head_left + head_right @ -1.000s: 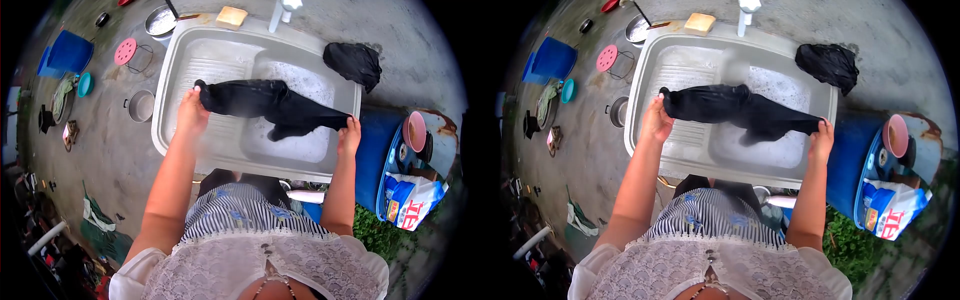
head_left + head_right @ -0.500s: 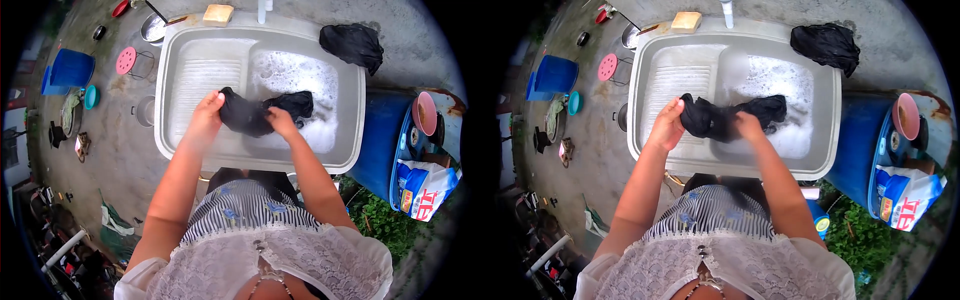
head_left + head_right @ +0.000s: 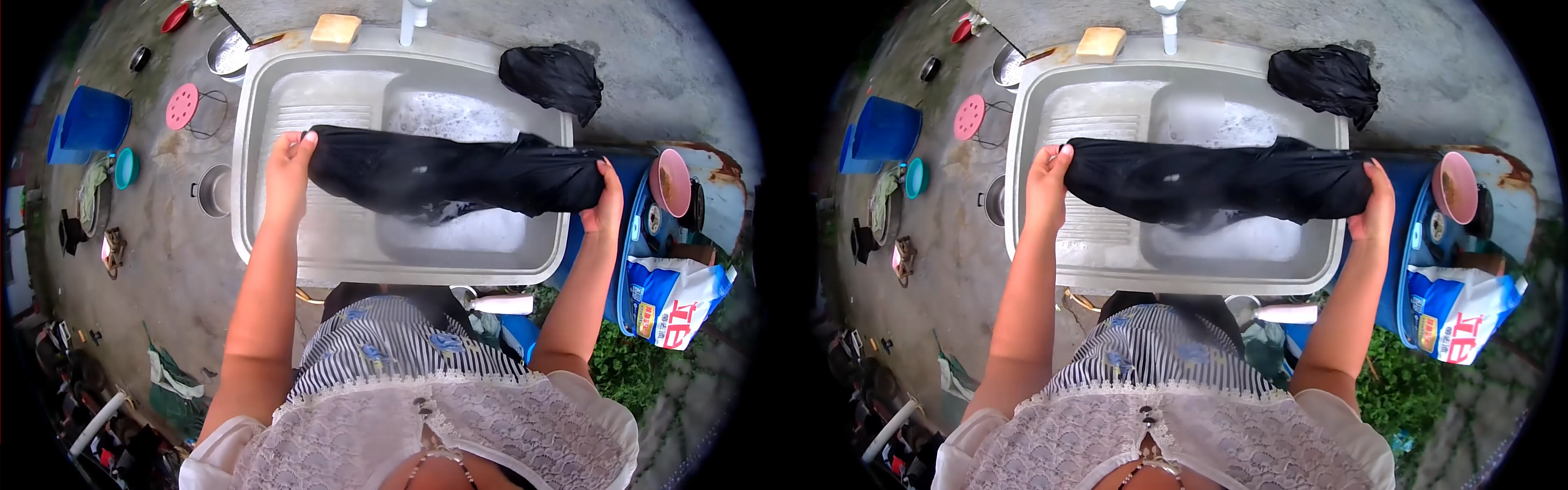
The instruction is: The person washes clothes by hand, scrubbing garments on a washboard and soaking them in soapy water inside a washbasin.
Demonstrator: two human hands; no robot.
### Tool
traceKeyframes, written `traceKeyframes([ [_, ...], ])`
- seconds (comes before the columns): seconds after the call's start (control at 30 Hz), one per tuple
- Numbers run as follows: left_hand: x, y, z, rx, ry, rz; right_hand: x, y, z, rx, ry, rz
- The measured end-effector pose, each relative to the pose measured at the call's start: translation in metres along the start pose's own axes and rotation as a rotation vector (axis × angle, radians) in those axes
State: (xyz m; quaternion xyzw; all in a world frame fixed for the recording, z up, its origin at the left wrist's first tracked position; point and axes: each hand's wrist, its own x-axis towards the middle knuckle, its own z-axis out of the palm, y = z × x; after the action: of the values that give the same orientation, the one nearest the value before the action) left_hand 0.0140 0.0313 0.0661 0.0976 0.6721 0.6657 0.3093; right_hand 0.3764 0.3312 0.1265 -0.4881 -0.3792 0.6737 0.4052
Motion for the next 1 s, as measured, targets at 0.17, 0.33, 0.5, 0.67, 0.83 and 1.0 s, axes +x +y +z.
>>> traceKeyframes([
  [0.17, 0.048, -0.022, 0.051, 0.103, 0.029, 0.0, 0.096, 0.069, -0.043, -0.616, 0.051, -0.089],
  [0.33, 0.053, -0.062, 0.12, 0.685, -0.216, 0.413, 0.093, 0.154, -0.006, -1.378, -0.055, -0.715],
  [0.5, 0.048, -0.139, 0.166, 1.084, -0.429, 0.697, 0.07, 0.229, 0.033, -1.675, -0.213, -0.452],
  [0.67, 0.062, -0.165, 0.165, 1.66, -0.767, 0.176, 0.068, 0.268, 0.026, -1.788, -0.434, -0.537],
  [0.83, 0.097, -0.177, 0.164, 1.682, -0.847, 0.05, 0.109, 0.279, -0.014, -1.6, -0.228, -0.432],
  [1.0, 0.068, -0.2, 0.191, 1.761, -0.657, 0.257, 0.085, 0.303, 0.003, -1.782, -0.301, -0.677],
])
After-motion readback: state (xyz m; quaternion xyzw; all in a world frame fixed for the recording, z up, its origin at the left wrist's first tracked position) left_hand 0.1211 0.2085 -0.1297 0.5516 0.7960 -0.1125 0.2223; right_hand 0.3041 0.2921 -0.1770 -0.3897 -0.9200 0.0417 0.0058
